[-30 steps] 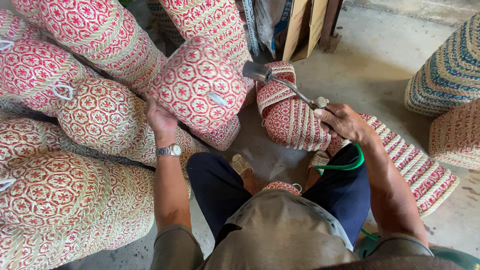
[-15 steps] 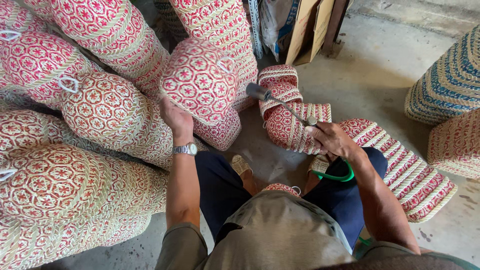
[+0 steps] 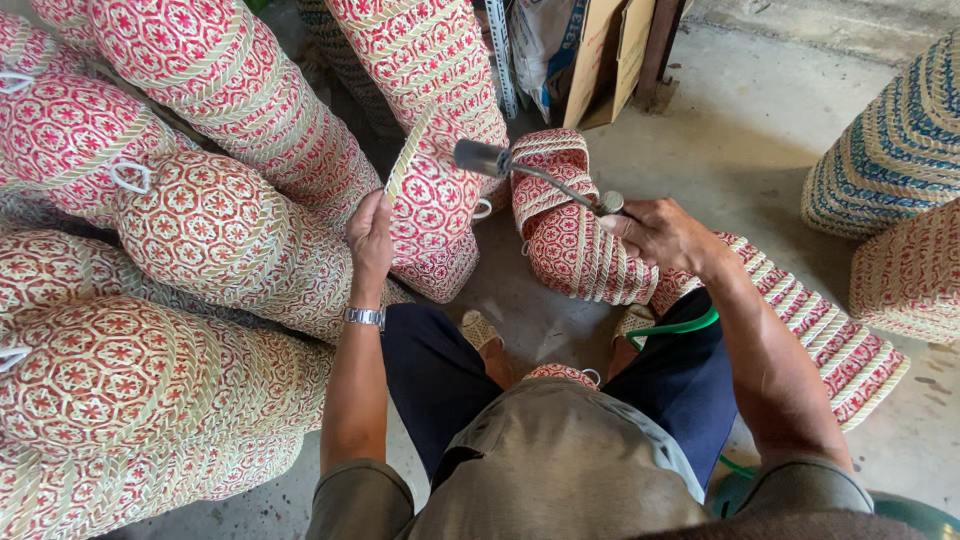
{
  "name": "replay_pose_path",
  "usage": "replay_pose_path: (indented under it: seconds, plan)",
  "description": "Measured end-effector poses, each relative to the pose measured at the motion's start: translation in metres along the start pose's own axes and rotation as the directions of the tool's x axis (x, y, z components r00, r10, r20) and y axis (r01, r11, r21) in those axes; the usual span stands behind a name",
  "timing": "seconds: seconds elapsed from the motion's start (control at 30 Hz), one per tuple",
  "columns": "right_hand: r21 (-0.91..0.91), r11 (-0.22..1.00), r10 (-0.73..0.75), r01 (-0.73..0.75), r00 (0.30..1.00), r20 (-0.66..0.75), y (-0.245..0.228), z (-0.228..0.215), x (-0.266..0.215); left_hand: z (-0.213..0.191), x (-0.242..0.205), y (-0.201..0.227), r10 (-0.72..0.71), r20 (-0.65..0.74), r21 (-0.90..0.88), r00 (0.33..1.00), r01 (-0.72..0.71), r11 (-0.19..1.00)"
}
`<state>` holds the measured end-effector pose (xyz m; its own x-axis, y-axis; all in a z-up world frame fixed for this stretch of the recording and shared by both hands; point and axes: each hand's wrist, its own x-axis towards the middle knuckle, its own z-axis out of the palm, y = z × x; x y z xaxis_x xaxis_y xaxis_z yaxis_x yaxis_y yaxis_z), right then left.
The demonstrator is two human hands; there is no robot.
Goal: The person uses a handheld blowtorch to apply heat to the edges of small woven baskets. They hold each basket with one hand and move the torch along the rim with the other, then place the treated basket back into a stack.
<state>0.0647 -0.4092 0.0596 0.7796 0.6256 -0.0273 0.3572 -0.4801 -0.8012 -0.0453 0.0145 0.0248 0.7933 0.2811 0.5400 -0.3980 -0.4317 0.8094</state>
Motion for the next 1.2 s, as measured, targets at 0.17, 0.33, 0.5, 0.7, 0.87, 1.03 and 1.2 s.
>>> replay_pose_path:
  seconds: [0.17, 0.33, 0.5, 0.7, 0.87, 1.03, 1.2]
  plan:
    - [-0.099, 0.994, -0.058, 0.051, 0.996, -0.074, 0.004, -0.003, -0.002, -0.005, -0.007, 0.017, -0.181, 0.034, 0.058, 0.983, 0.179, 0.982]
    - [-0.112, 0.993, 0.037, -0.037, 0.999, -0.006, 0.009, 0.005, -0.012, 0.003, -0.016, 0.007, 0.044, 0.077, 0.237, 0.996, -0.061, 0.970]
    - [-0.160, 0.964, -0.230, 0.211, 0.966, -0.117, 0.007, 0.001, -0.018, 0.017, -0.018, -0.014, 0.429, 0.248, 0.597, 0.869, -0.486, 0.638]
    - [-0.187, 0.968, -0.204, 0.169, 0.960, -0.189, -0.004, 0.002, -0.016, 0.021, -0.029, -0.020, 0.272, 0.502, 0.725, 0.821, -0.571, 0.385]
    - [-0.241, 0.950, -0.252, 0.197, 0.941, -0.225, -0.018, -0.003, -0.001, 0.024, -0.037, -0.013, 0.279, 0.633, 0.685, 0.722, -0.691, 0.231]
    - [-0.290, 0.914, -0.353, 0.282, 0.906, -0.231, -0.035, 0.014, 0.027, 0.045, -0.047, -0.010, 0.286, 0.709, 0.624, 0.645, -0.762, 0.172]
    - [-0.224, 0.948, -0.264, 0.226, 0.951, -0.158, -0.045, 0.045, 0.041, 0.074, -0.058, -0.016, 0.271, 0.727, 0.596, 0.631, -0.776, 0.208]
